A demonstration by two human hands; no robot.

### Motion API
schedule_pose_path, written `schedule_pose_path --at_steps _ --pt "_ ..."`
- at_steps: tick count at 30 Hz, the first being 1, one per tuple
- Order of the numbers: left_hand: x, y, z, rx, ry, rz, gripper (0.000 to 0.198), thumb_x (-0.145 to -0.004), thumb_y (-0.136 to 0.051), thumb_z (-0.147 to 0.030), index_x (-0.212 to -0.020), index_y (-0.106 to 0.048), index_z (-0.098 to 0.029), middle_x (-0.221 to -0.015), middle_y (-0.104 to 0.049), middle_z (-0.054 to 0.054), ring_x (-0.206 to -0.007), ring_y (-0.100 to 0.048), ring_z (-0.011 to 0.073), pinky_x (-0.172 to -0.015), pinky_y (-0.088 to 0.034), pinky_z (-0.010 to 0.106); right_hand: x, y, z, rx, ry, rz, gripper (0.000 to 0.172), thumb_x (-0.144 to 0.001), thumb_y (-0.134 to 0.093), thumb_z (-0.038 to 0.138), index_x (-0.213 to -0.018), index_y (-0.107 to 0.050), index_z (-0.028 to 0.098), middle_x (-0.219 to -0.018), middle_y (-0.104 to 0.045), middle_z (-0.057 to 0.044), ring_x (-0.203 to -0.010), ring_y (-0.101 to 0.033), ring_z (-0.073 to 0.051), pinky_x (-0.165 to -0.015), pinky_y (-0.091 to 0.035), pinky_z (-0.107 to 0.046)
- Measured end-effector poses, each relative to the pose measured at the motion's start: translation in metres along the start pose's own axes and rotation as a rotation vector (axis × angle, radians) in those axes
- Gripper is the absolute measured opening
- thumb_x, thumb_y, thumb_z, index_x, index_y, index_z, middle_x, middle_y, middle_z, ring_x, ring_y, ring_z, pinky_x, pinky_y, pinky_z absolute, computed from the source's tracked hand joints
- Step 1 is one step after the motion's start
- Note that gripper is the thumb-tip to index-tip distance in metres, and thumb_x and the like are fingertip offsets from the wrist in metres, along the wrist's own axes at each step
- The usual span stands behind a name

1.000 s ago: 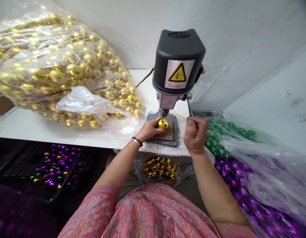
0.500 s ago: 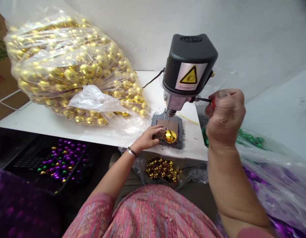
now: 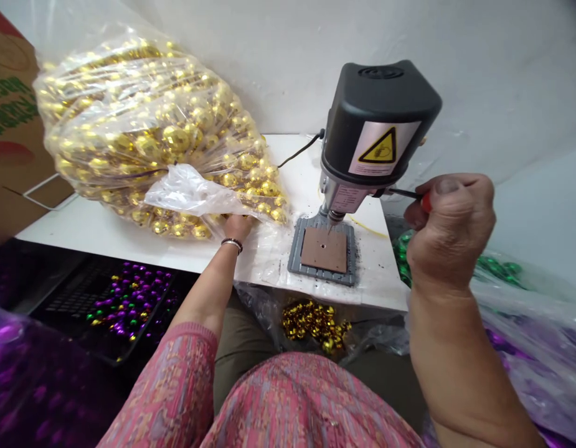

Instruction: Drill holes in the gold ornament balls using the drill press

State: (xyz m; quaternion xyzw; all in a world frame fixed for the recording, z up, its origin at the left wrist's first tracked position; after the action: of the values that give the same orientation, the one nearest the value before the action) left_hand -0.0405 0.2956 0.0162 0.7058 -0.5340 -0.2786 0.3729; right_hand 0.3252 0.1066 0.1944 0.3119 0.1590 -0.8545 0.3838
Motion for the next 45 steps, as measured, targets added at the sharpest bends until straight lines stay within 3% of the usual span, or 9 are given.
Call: schedule_pose_path --at_steps 6,9,13,16,31,35,41,43,45 --pt "0.045 0.008 -0.001 0.202 -0.161 0.045 0.038 -0.073 -0.072 -0.029 -0.108 -0.067 -0.015 -0.103 -0.072 0.010 -0.095 -0.065 0.0241 -0.089 -0.051 0.036 0.000 -0.002 -0.003 -0.030 0.000 0.022 0.040 -0.092 -0.056 0.057 -0.083 -0.053 0.018 -0.062 -0.040 0.006 -0.053 -0.042 -0.006 -0.053 -0.035 -0.024" --pt "0.089 0.006 -0.007 0.664 -0.252 0.254 0.060 -0.065 -0.077 -0.029 -0.123 -0.062 -0.021 -0.116 -0.068 0.006 -0.103 -0.064 0.0211 -0.093 -0.051 0.033 0.000 -0.003 -0.001 -0.033 0.019 0.008 0.038 -0.093 -0.055 0.055 -0.083 -0.053 0.018 -0.062 -0.040 0.006 -0.051 -0.040 -0.005 -0.051 -0.033 -0.024" --pt "0.141 -0.020 -0.025 1.204 -0.107 0.647 0.074 -0.060 -0.080 -0.031 -0.130 -0.055 -0.027 -0.107 -0.068 0.004 -0.093 -0.067 0.0208 -0.083 -0.054 0.035 0.001 -0.003 0.001 -0.038 0.028 -0.005 0.035 -0.094 -0.053 0.052 -0.084 -0.052 0.018 -0.064 -0.042 0.006 -0.054 -0.041 -0.006 -0.054 -0.034 -0.024" --pt "0.157 -0.040 -0.044 1.356 -0.017 0.793 0.073 -0.059 -0.080 -0.033 -0.127 -0.054 -0.031 -0.106 -0.068 0.003 -0.086 -0.067 0.0191 -0.075 -0.052 0.033 0.000 -0.005 0.002 -0.031 0.022 0.017 0.036 -0.093 -0.053 0.053 -0.083 -0.051 0.019 -0.064 -0.042 0.005 -0.056 -0.041 -0.007 -0.057 -0.037 -0.025" --pt "0.177 -0.082 -0.048 1.506 0.303 0.844 0.041 -0.084 -0.055 -0.052 -0.102 -0.067 -0.017 -0.097 -0.069 0.012 -0.069 -0.051 0.0138 -0.065 -0.045 0.030 0.001 -0.006 -0.001 -0.066 0.004 0.042 0.037 -0.094 -0.054 0.054 -0.086 -0.051 0.018 -0.071 -0.047 0.004 -0.059 -0.041 -0.005 -0.059 -0.039 -0.024" --pt "0.166 -0.045 0.005 1.558 0.295 0.621 0.037 -0.085 -0.057 -0.050 -0.102 -0.067 -0.020 -0.096 -0.069 0.010 -0.068 -0.054 0.0126 -0.062 -0.046 0.026 0.001 -0.005 -0.003 -0.060 -0.002 0.037 0.037 -0.093 -0.055 0.054 -0.085 -0.051 0.018 -0.067 -0.045 0.005 -0.056 -0.039 -0.005 -0.057 -0.037 -0.024" --pt "0.126 0.133 0.172 1.514 0.036 -0.485 0.037 -0.088 -0.045 -0.057 -0.090 -0.060 -0.023 -0.084 -0.065 0.002 -0.072 -0.062 0.0128 -0.063 -0.048 0.022 0.002 -0.004 -0.002 -0.044 0.025 0.003 0.035 -0.094 -0.054 0.052 -0.083 -0.051 0.019 -0.063 -0.044 0.006 -0.051 -0.041 -0.005 -0.051 -0.034 -0.024" --pt "0.113 0.152 0.177 1.477 0.007 -0.533 0.033 -0.086 -0.047 -0.055 -0.082 -0.055 -0.023 -0.076 -0.063 0.000 -0.067 -0.059 0.0122 -0.063 -0.048 0.023 0.002 -0.003 -0.001 -0.042 0.027 -0.019 0.033 -0.093 -0.054 0.049 -0.082 -0.050 0.019 -0.061 -0.043 0.006 -0.048 -0.039 -0.005 -0.048 -0.032 -0.024" --pt "0.092 0.135 0.145 1.329 0.009 -0.344 0.028 -0.084 -0.051 -0.050 -0.080 -0.055 -0.023 -0.075 -0.064 -0.001 -0.065 -0.057 0.0113 -0.068 -0.050 0.025 0.002 -0.002 -0.001 -0.038 0.016 -0.027 0.032 -0.092 -0.055 0.049 -0.082 -0.051 0.018 -0.060 -0.043 0.006 -0.046 -0.039 -0.005 -0.047 -0.031 -0.024"
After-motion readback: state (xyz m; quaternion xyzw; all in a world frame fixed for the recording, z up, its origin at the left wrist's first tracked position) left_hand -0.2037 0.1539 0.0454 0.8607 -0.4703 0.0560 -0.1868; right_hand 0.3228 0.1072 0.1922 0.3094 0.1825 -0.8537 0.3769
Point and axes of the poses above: each hand's wrist, its own x-axis away from the middle knuckle, its own y-axis out of the back of the hand, z = x × y, the point moved 8 cm from there along -x, towards the middle knuckle
